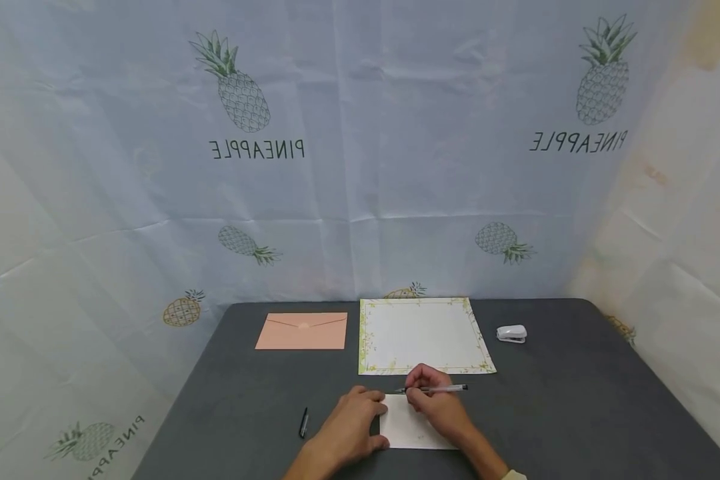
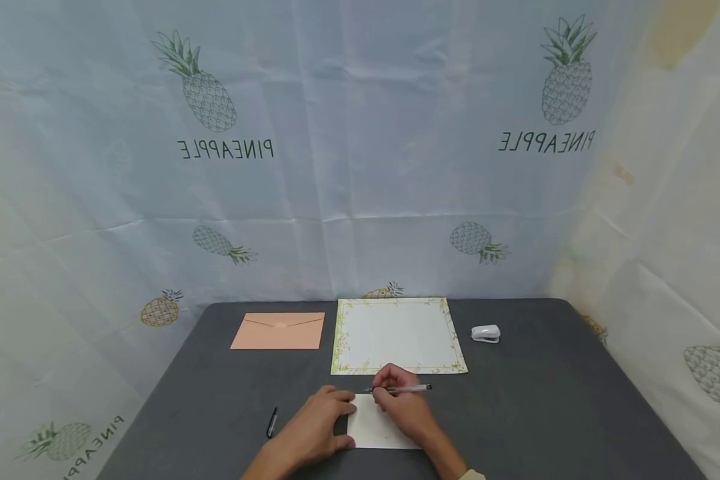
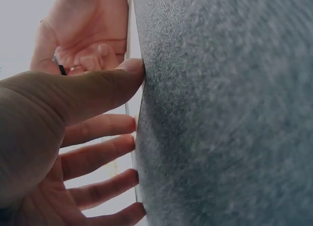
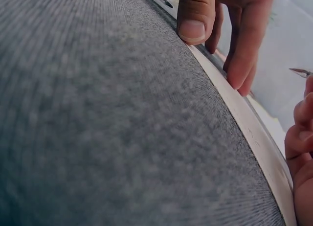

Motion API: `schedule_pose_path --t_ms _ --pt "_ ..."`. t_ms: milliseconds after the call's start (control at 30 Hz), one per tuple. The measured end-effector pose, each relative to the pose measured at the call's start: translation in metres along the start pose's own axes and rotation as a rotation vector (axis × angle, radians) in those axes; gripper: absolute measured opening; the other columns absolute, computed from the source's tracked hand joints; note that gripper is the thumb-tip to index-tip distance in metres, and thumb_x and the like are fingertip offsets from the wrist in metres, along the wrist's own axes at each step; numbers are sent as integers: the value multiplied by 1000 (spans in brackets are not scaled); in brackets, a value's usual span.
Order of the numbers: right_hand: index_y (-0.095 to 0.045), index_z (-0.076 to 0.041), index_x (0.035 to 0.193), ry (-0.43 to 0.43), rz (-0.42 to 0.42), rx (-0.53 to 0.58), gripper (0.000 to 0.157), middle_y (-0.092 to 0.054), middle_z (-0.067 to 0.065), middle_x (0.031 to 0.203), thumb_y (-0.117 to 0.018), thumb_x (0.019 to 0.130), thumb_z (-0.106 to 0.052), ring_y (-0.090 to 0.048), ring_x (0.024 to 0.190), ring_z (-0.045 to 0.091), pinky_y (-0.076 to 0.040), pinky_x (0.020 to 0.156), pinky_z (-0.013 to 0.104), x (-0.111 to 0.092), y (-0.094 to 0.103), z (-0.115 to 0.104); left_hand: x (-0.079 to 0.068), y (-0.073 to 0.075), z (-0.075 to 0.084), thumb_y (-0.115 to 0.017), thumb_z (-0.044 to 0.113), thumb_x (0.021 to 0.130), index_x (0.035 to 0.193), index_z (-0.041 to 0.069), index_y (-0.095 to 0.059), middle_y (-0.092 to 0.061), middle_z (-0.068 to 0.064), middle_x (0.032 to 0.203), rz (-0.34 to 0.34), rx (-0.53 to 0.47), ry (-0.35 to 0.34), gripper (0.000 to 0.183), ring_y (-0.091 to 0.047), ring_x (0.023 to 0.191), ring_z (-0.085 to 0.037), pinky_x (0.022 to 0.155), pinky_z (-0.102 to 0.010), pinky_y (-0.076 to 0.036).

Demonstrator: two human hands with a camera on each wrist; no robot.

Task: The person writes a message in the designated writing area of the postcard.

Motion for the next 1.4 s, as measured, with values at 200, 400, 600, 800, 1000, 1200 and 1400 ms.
schedule_pose_path --t_ms 200,400,600,800,1000,1200,1400 --pt "-66 -2 97 32 20 -61 10 -64 -1 75 -69 92 6 -54 63 4 -46 56 20 -2 0 0 -2 -1 0 -96 36 85 127 21 -83 -74 1 141 -14 -4 -5 46 -65 129 -24 111 -43 -57" --pt "-68 -8 94 59 36 -129 15 -69 -2 79 -75 90 4 -60 69 4 -48 64 19 -4 -1 -3 -3 -1 -1 -97 32 85 127 21 -83 -73 1 142 -14 -40 1 45 -64 131 -24 112 -43 -56" --pt "-68 -8 92 92 68 -124 17 -71 0 81 -77 88 6 -64 68 6 -50 63 20 -6 0 -6 -4 0 -2 -97 31 85 126 21 -84 -74 2 140 -9 -46 18 44 -64 131 -25 112 -45 -56" --pt "-68 -13 86 138 56 -137 22 -70 0 79 -78 87 8 -61 65 4 -48 59 20 -6 -4 -8 -6 4 0 -97 31 85 126 19 -84 -75 2 139 11 -49 14 45 -65 130 -25 112 -44 -56" --pt "-69 -10 88 93 52 -162 15 -70 -2 79 -75 85 4 -61 67 5 -49 63 20 -5 -5 -6 -7 4 1 -96 31 85 126 18 -84 -74 1 141 27 -52 2 45 -65 131 -25 112 -44 -56" --pt "-69 -9 88 77 58 -159 15 -69 -2 78 -73 85 5 -61 67 6 -49 64 20 -4 -4 -5 -7 3 1 -96 31 86 126 18 -84 -73 -1 143 25 -50 9 44 -65 132 -27 112 -46 -56" --pt "-69 -16 84 97 53 -206 22 -70 -4 78 -77 85 4 -60 65 4 -48 61 20 -5 -4 -6 -6 1 0 -96 32 85 126 19 -84 -73 -1 144 11 -63 32 44 -65 133 -27 112 -46 -56"
Point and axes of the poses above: each hand's wrist, its own x-axis towards the middle knuckle, its own y-axis out of the back of the hand, z = x × y, the point moved 8 cm from there along x, towards the middle knuckle
